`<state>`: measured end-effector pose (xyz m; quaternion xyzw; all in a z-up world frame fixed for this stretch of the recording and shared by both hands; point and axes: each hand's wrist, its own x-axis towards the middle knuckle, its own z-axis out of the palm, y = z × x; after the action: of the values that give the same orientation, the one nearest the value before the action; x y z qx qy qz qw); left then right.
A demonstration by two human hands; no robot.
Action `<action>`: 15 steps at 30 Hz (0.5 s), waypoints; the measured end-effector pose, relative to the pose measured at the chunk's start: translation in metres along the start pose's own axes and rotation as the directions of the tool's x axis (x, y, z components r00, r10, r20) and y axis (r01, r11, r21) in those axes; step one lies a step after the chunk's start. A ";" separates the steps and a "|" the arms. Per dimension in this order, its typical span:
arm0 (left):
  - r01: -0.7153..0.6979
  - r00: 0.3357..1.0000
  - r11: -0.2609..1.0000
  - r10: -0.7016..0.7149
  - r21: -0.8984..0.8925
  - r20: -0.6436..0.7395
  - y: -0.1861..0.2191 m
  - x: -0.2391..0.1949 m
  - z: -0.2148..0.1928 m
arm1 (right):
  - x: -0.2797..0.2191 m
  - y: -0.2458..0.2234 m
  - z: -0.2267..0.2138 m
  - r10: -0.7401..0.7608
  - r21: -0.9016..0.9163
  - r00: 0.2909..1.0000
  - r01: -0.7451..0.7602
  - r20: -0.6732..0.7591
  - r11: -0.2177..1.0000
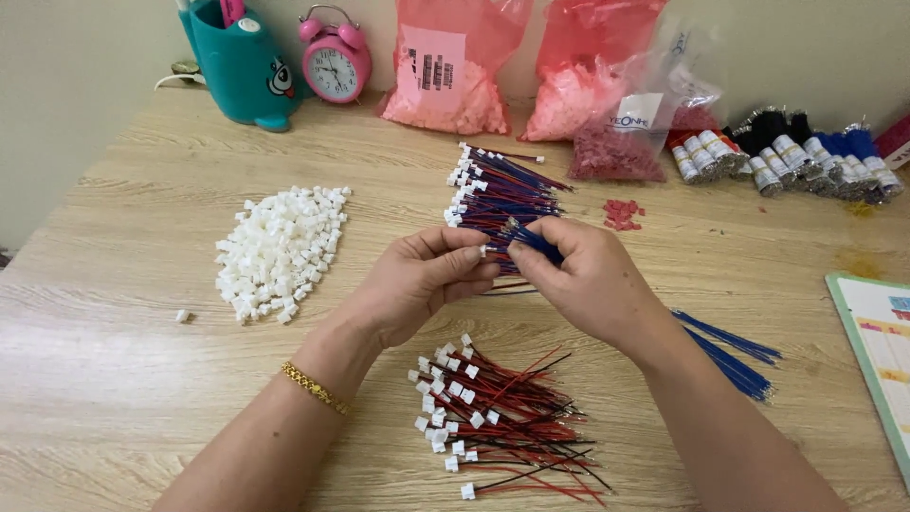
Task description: Assembling small electrical connectors by manually inserting wires into plastic housings.
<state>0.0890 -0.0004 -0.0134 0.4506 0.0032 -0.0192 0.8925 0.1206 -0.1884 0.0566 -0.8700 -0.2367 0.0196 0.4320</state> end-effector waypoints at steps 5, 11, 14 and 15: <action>0.006 1.000 0.999 -0.006 -0.033 0.014 -0.003 -0.001 -0.001 | 0.001 0.001 0.000 -0.013 -0.016 1.000 0.013 -0.001 1.000; 0.013 1.000 0.999 -0.012 -0.048 0.028 -0.002 -0.003 -0.001 | 0.000 -0.002 -0.001 0.002 -0.002 1.000 -0.002 0.012 1.000; 0.020 0.999 0.998 -0.018 -0.060 0.031 -0.002 -0.004 0.000 | -0.002 -0.006 -0.002 0.005 0.014 1.000 -0.006 0.016 1.000; 0.023 0.999 0.998 -0.021 -0.064 0.030 -0.002 -0.004 0.000 | -0.003 -0.008 -0.002 0.014 0.030 1.000 -0.014 0.019 0.999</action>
<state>0.0850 -0.0014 -0.0153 0.4212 -0.0043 -0.0355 0.9063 0.1152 -0.1873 0.0638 -0.8649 -0.2342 0.0342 0.4426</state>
